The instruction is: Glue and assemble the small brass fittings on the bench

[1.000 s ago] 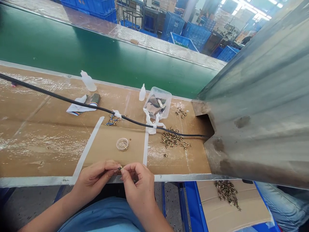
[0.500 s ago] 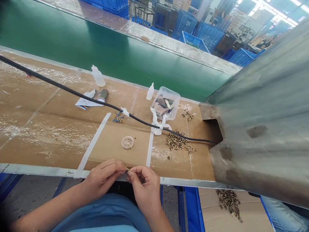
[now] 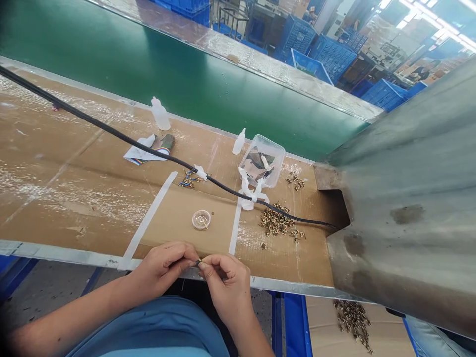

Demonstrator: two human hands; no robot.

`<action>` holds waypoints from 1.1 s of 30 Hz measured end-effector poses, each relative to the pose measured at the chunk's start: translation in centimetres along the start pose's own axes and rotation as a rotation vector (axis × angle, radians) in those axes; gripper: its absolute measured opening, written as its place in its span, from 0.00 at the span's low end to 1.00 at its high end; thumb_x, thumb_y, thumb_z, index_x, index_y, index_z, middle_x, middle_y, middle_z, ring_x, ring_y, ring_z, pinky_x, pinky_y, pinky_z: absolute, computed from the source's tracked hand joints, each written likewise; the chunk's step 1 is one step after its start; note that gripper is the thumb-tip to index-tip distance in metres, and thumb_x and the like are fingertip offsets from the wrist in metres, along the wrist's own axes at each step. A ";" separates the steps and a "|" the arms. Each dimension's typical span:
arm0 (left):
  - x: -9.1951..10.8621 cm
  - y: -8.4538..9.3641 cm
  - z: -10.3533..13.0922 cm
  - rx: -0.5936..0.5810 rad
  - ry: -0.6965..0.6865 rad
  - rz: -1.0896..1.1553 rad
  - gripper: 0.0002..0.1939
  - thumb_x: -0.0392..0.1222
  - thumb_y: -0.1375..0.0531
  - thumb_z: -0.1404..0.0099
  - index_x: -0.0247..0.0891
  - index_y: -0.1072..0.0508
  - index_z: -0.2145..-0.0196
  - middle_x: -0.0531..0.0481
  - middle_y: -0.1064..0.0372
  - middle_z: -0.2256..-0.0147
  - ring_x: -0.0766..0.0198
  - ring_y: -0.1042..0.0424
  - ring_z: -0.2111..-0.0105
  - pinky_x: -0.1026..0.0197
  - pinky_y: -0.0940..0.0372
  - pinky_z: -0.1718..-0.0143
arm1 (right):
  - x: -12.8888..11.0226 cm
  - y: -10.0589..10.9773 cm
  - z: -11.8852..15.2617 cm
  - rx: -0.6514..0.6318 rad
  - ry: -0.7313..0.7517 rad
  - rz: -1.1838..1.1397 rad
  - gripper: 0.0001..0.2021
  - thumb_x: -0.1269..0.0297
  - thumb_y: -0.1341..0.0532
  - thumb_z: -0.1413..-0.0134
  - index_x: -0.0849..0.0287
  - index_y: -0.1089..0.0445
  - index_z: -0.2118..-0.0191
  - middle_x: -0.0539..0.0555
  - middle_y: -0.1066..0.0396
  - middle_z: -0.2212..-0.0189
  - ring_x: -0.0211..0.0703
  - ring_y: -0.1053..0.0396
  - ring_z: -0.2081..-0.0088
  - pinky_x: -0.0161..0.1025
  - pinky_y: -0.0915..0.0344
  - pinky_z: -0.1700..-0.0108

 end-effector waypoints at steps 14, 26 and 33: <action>0.0 0.2 -0.2 -0.039 0.047 0.052 0.08 0.32 0.48 0.34 0.36 0.29 0.67 0.51 0.30 0.70 0.66 0.31 0.68 0.66 0.39 0.65 | -0.2 0.1 0.2 0.020 0.090 0.033 0.06 0.67 0.39 0.44 0.57 0.24 0.69 0.50 0.27 0.74 0.39 0.30 0.72 0.33 0.36 0.69; 0.3 0.5 -0.4 -0.057 0.082 0.085 0.08 0.33 0.47 0.34 0.36 0.28 0.67 0.50 0.28 0.70 0.65 0.30 0.68 0.65 0.38 0.65 | -0.3 0.2 0.2 0.002 0.093 0.068 0.06 0.66 0.39 0.44 0.57 0.25 0.70 0.49 0.27 0.74 0.39 0.31 0.72 0.33 0.37 0.69; 0.4 0.6 -0.7 -0.056 0.097 0.082 0.08 0.33 0.47 0.35 0.36 0.28 0.68 0.50 0.28 0.70 0.65 0.30 0.68 0.65 0.38 0.65 | -0.7 0.3 0.0 -0.011 0.100 0.058 0.06 0.68 0.39 0.44 0.58 0.25 0.70 0.50 0.27 0.74 0.39 0.30 0.72 0.33 0.36 0.69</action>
Point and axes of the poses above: each hand's wrist, its own z-axis away from the middle knuckle, its own y-axis out of the back of the hand, x = y × z, the point moved 2 cm from there along -z, towards the middle knuckle
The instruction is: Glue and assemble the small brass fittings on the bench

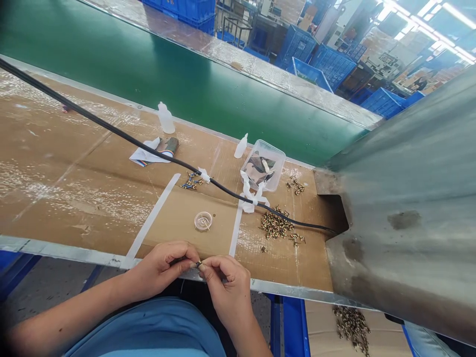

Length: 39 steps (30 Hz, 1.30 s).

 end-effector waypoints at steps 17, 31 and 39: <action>0.1 0.0 0.0 -0.003 -0.017 -0.020 0.09 0.33 0.47 0.35 0.36 0.28 0.67 0.50 0.28 0.70 0.64 0.30 0.68 0.65 0.37 0.65 | 0.1 0.0 0.0 0.003 -0.012 -0.020 0.06 0.67 0.39 0.44 0.58 0.25 0.69 0.50 0.27 0.74 0.39 0.30 0.71 0.33 0.35 0.68; 0.1 -0.1 0.1 0.011 -0.038 -0.012 0.08 0.33 0.48 0.35 0.37 0.28 0.68 0.50 0.28 0.70 0.65 0.30 0.69 0.65 0.38 0.66 | 0.3 0.0 0.1 -0.002 -0.016 -0.031 0.06 0.66 0.39 0.44 0.58 0.25 0.69 0.51 0.26 0.74 0.40 0.29 0.71 0.34 0.34 0.68; 0.0 -0.1 0.1 0.009 -0.035 -0.033 0.08 0.34 0.48 0.35 0.37 0.28 0.67 0.50 0.28 0.70 0.64 0.30 0.69 0.65 0.37 0.66 | 0.5 0.0 0.1 0.002 -0.026 -0.050 0.05 0.66 0.39 0.44 0.57 0.25 0.68 0.51 0.27 0.74 0.40 0.29 0.71 0.34 0.34 0.68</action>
Point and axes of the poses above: each hand's wrist, its own z-axis away from the middle knuckle, its own y-axis out of the back of the hand, x = y × z, the point moved 2 cm from there along -z, towards the middle knuckle
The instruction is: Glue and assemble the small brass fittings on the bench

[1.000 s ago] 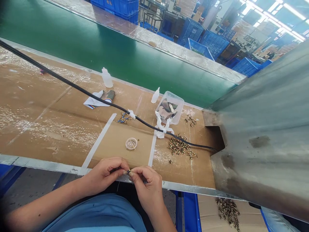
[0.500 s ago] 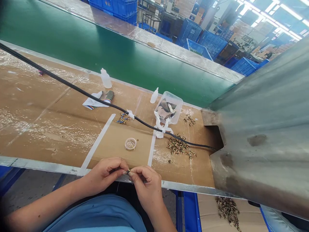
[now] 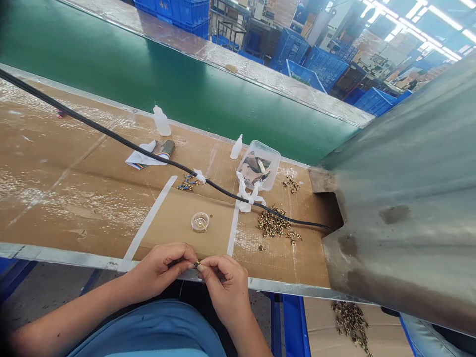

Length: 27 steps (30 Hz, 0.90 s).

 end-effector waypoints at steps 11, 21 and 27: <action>0.1 0.0 -0.1 -0.014 0.001 -0.003 0.08 0.33 0.48 0.34 0.37 0.29 0.68 0.50 0.28 0.70 0.65 0.30 0.69 0.65 0.38 0.66 | 0.2 0.0 0.1 0.002 -0.009 -0.004 0.06 0.65 0.39 0.44 0.58 0.25 0.68 0.52 0.27 0.73 0.41 0.28 0.71 0.35 0.32 0.68; 0.1 0.0 0.2 -0.009 0.003 0.013 0.08 0.33 0.47 0.34 0.37 0.28 0.67 0.50 0.28 0.70 0.65 0.30 0.68 0.66 0.38 0.66 | 0.1 -0.1 0.2 0.007 -0.011 -0.005 0.06 0.65 0.39 0.44 0.58 0.25 0.68 0.51 0.27 0.73 0.41 0.29 0.71 0.35 0.33 0.67; 0.2 0.0 0.0 0.002 0.003 0.002 0.08 0.33 0.47 0.34 0.37 0.28 0.66 0.50 0.28 0.70 0.65 0.29 0.68 0.65 0.37 0.66 | 0.1 0.0 0.1 0.014 0.005 0.010 0.06 0.66 0.39 0.43 0.58 0.25 0.68 0.51 0.27 0.73 0.40 0.29 0.71 0.35 0.34 0.67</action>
Point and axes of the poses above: each hand's wrist, its own z-axis away from the middle knuckle, its own y-axis out of the back of the hand, x = y × z, the point moved 2 cm from there along -z, towards the middle knuckle
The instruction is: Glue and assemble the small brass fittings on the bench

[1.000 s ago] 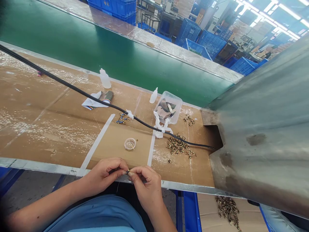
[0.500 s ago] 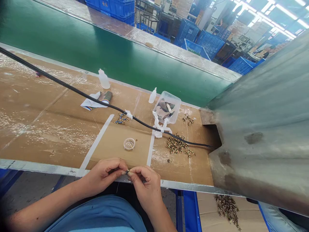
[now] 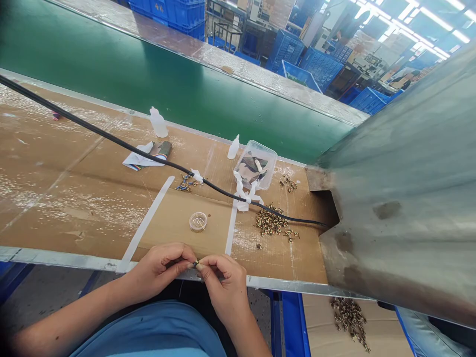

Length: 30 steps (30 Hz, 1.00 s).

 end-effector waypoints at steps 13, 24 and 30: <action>-0.1 0.0 0.2 0.077 -0.048 0.212 0.07 0.32 0.43 0.35 0.39 0.25 0.64 0.51 0.24 0.64 0.65 0.26 0.62 0.65 0.32 0.57 | -1.0 -0.1 1.0 0.124 0.442 0.127 0.10 0.77 0.39 0.44 0.55 0.26 0.61 0.53 0.26 0.63 0.38 0.27 0.61 0.32 0.30 0.58; 0.0 0.1 0.5 0.147 -0.078 0.211 0.09 0.30 0.41 0.37 0.41 0.23 0.64 0.53 0.23 0.62 0.66 0.25 0.60 0.67 0.32 0.55 | -1.1 -0.2 1.6 0.095 0.536 0.200 0.13 0.78 0.41 0.43 0.57 0.28 0.56 0.56 0.28 0.59 0.40 0.28 0.56 0.34 0.30 0.53; 0.4 0.3 0.3 0.141 -0.062 0.212 0.09 0.30 0.42 0.36 0.40 0.23 0.65 0.52 0.23 0.62 0.65 0.25 0.60 0.66 0.32 0.55 | -1.1 -0.4 1.6 0.102 0.536 0.214 0.11 0.78 0.41 0.43 0.57 0.27 0.57 0.56 0.28 0.59 0.39 0.28 0.57 0.33 0.29 0.53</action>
Point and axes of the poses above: each hand's wrist, its own z-axis away from the middle knuckle, its own y-axis out of the back of the hand, x = y × z, the point moved 2 cm from there along -z, towards the middle knuckle
